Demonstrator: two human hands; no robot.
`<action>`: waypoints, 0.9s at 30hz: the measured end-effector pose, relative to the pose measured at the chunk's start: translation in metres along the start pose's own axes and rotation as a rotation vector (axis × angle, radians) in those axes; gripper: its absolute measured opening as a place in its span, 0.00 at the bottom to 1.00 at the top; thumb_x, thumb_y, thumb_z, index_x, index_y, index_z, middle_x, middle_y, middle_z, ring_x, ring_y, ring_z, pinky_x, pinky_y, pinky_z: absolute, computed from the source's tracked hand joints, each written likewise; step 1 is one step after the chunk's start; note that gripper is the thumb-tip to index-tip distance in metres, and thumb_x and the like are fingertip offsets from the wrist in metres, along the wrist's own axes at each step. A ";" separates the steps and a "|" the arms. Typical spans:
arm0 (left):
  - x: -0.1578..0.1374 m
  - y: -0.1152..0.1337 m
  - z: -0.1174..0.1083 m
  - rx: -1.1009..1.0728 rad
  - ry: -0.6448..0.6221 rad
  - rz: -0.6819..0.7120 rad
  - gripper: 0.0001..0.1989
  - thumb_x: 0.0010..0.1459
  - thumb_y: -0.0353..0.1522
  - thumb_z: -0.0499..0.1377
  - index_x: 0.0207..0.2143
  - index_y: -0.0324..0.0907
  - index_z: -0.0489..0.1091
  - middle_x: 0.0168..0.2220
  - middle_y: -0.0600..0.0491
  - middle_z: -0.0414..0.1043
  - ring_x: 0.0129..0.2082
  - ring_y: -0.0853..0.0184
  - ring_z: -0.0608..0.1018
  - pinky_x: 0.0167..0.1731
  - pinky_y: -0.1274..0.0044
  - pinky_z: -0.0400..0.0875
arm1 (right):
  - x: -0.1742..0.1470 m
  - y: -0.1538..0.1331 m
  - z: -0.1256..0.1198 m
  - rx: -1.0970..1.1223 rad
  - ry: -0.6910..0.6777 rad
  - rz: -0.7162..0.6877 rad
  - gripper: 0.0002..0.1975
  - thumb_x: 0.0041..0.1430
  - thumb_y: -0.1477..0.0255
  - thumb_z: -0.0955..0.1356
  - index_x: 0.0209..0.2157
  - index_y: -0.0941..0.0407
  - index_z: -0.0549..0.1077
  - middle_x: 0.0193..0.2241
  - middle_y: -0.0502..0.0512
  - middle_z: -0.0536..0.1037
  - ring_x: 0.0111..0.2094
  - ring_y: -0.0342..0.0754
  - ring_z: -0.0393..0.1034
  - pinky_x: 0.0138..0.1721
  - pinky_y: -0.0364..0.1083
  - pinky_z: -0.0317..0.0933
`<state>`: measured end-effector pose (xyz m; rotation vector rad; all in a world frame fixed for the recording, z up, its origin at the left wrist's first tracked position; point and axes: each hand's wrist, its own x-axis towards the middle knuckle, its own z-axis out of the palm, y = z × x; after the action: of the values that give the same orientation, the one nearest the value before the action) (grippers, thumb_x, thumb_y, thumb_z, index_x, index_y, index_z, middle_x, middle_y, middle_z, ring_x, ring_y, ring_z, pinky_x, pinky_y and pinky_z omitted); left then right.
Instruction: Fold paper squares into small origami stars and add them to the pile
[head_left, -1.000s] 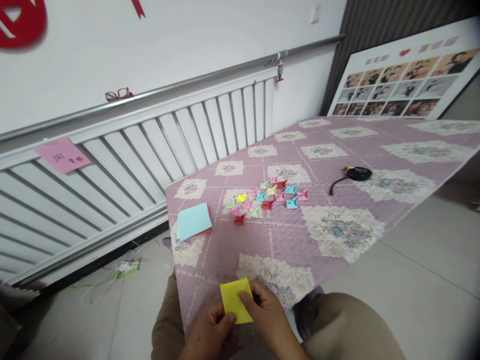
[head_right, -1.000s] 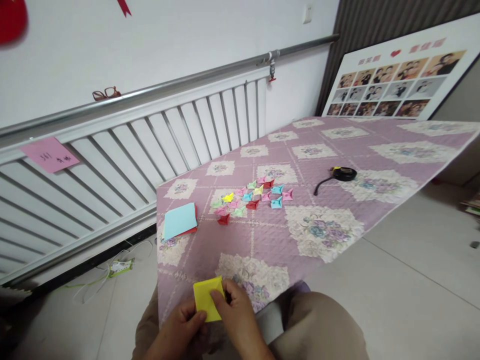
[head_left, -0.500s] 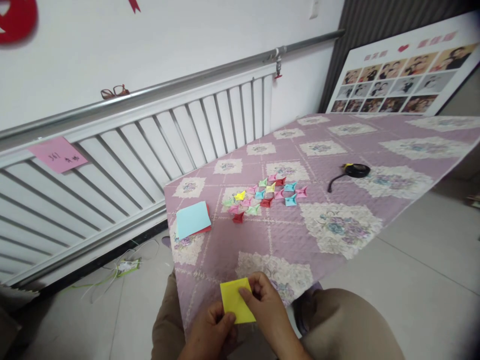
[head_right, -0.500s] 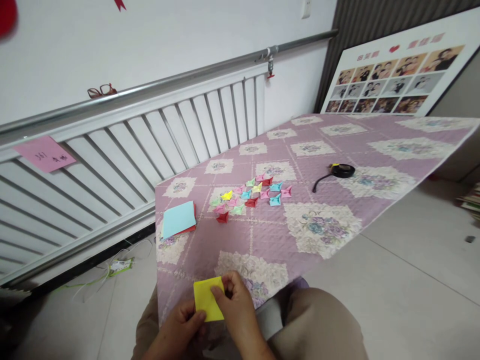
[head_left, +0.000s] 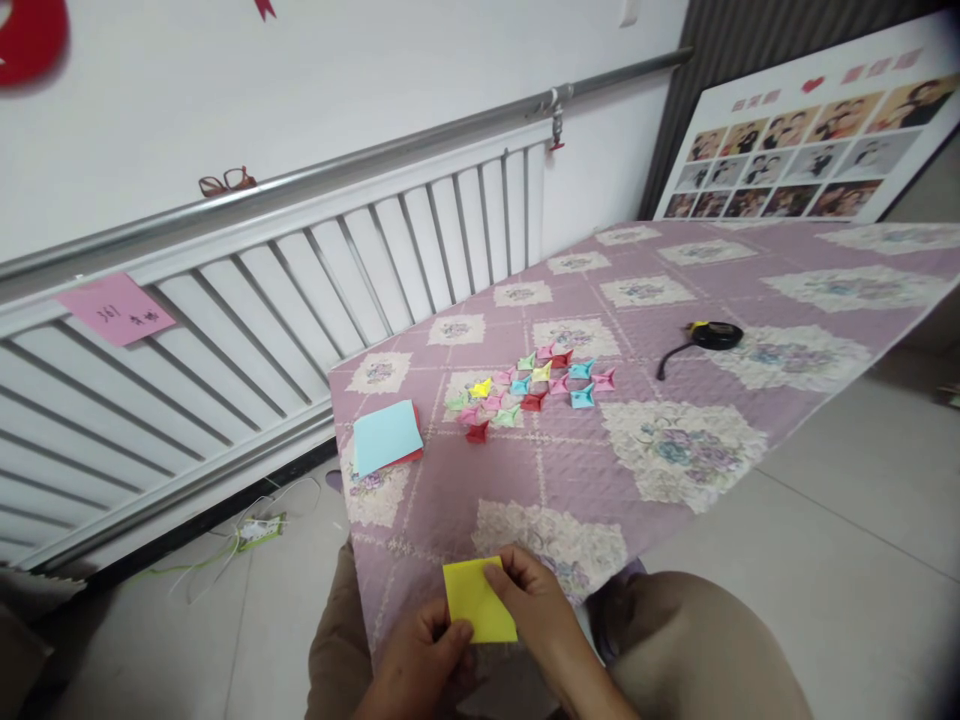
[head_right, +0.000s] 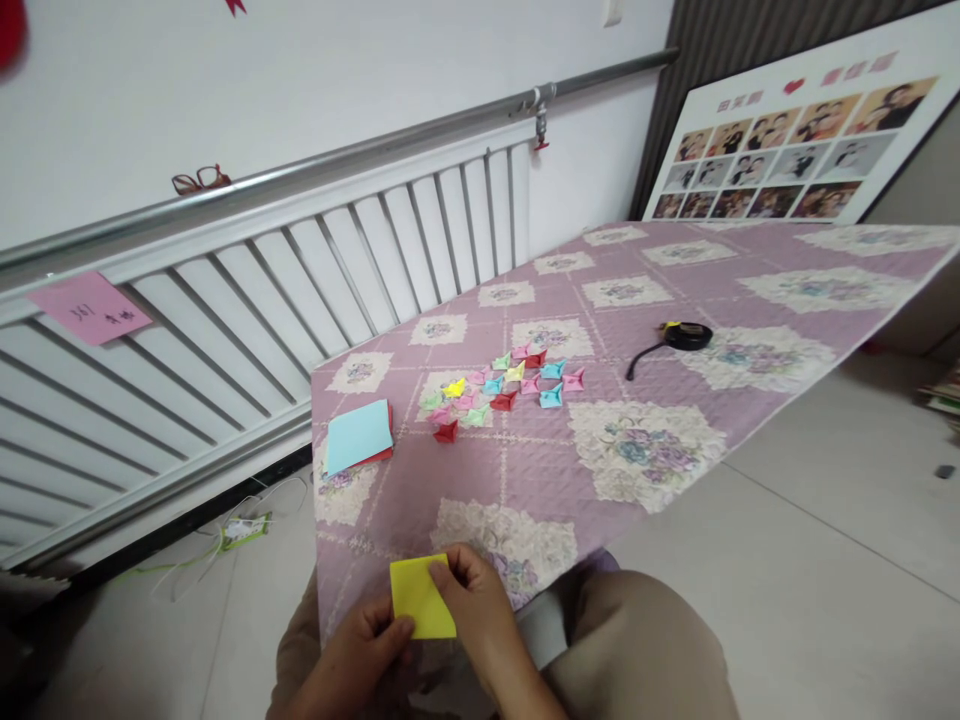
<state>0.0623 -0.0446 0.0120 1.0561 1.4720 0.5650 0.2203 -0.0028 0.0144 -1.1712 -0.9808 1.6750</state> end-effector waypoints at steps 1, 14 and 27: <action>0.000 0.001 0.000 0.027 0.015 0.023 0.17 0.51 0.45 0.57 0.30 0.39 0.68 0.23 0.55 0.67 0.23 0.69 0.68 0.25 0.78 0.61 | 0.000 0.000 0.000 -0.018 0.007 -0.002 0.16 0.49 0.56 0.66 0.24 0.53 0.63 0.18 0.44 0.65 0.19 0.40 0.58 0.20 0.40 0.51; -0.001 0.003 -0.003 0.264 0.103 0.132 0.10 0.54 0.35 0.53 0.27 0.39 0.68 0.29 0.52 0.70 0.31 0.64 0.69 0.33 0.76 0.62 | 0.002 0.008 0.001 -0.444 0.143 -0.233 0.14 0.58 0.58 0.59 0.27 0.52 0.64 0.22 0.48 0.67 0.24 0.45 0.63 0.24 0.43 0.57; -0.012 0.009 -0.008 0.140 0.085 0.133 0.05 0.49 0.31 0.52 0.23 0.40 0.65 0.23 0.56 0.67 0.25 0.69 0.68 0.27 0.78 0.59 | 0.002 0.009 0.011 -0.725 0.268 -0.416 0.11 0.60 0.60 0.58 0.30 0.51 0.64 0.22 0.50 0.72 0.24 0.48 0.68 0.26 0.45 0.59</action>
<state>0.0557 -0.0490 0.0276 1.2598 1.5408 0.6144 0.2077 -0.0057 0.0084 -1.4644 -1.5880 0.8138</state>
